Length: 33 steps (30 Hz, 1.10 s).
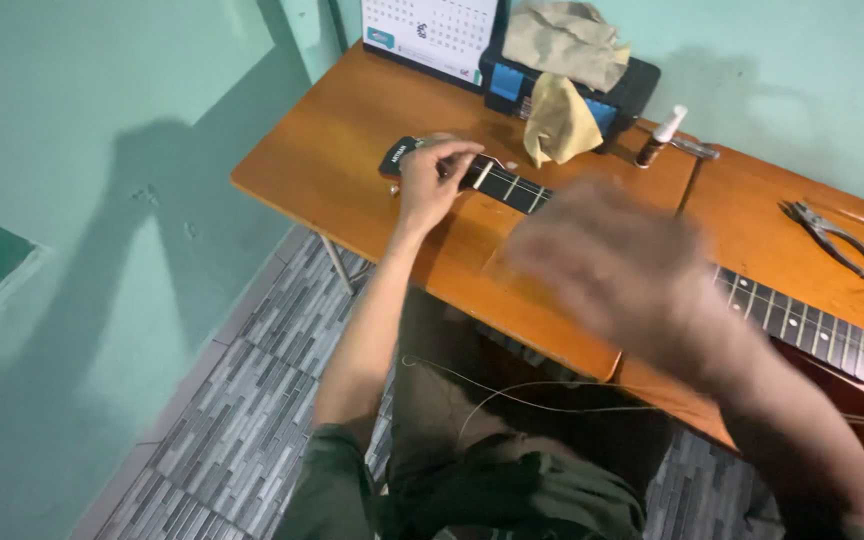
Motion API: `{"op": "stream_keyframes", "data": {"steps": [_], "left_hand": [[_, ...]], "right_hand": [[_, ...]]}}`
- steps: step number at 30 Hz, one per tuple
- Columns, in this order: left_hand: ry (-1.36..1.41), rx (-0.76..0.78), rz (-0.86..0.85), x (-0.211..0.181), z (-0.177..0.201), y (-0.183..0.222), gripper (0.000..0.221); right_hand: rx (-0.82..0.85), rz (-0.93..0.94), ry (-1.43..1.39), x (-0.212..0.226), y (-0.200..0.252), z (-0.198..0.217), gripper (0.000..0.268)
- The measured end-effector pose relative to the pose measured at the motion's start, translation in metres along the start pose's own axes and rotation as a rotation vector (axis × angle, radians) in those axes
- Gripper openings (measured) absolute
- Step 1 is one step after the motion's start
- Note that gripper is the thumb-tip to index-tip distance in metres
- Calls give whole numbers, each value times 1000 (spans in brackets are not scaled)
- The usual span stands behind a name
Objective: Cleaning the guitar headstock and tuning the strings by winding and adjusting the tuning pegs.
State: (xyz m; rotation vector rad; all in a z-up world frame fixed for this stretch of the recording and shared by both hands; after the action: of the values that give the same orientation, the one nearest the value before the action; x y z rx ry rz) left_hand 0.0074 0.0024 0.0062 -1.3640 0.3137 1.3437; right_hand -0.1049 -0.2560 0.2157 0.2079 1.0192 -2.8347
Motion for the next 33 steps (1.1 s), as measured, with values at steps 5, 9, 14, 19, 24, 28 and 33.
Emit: {"op": "stream_keyframes", "data": {"steps": [5,9,14,19,24,28,33], "left_hand": [[-2,19,-36,-7,7,4,12],[-62,57,-87,-12,13,8,14],[-97,45,-106,-15,13,19,14],[4,-27,-208,-13,12,26,26],[-28,-482,-316,-8,7,41,28],[-68,-674,-128,30,16,46,34],[-112,-492,203,36,11,39,66]], "right_hand": [[167,-82,-496,69,4,-56,11],[647,-209,-751,102,21,-118,13],[848,-62,-853,106,25,-115,75],[965,-208,-738,54,8,-74,50],[718,-414,-313,-39,43,-61,29],[388,-353,-347,-146,114,-106,25],[499,-410,-432,-203,139,-137,34]]}}
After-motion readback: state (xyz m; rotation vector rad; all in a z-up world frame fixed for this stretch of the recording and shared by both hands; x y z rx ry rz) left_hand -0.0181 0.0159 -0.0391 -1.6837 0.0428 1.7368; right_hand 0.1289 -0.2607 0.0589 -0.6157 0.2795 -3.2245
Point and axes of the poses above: each hand's wrist, its own y-axis away from the middle knuckle, its own z-axis out of the back of the hand, x = y × z, the point moved 1 cm from there along -y, towards the middle knuckle, and after that the axes turned 9 degrees about z, right-handed, at the moved point
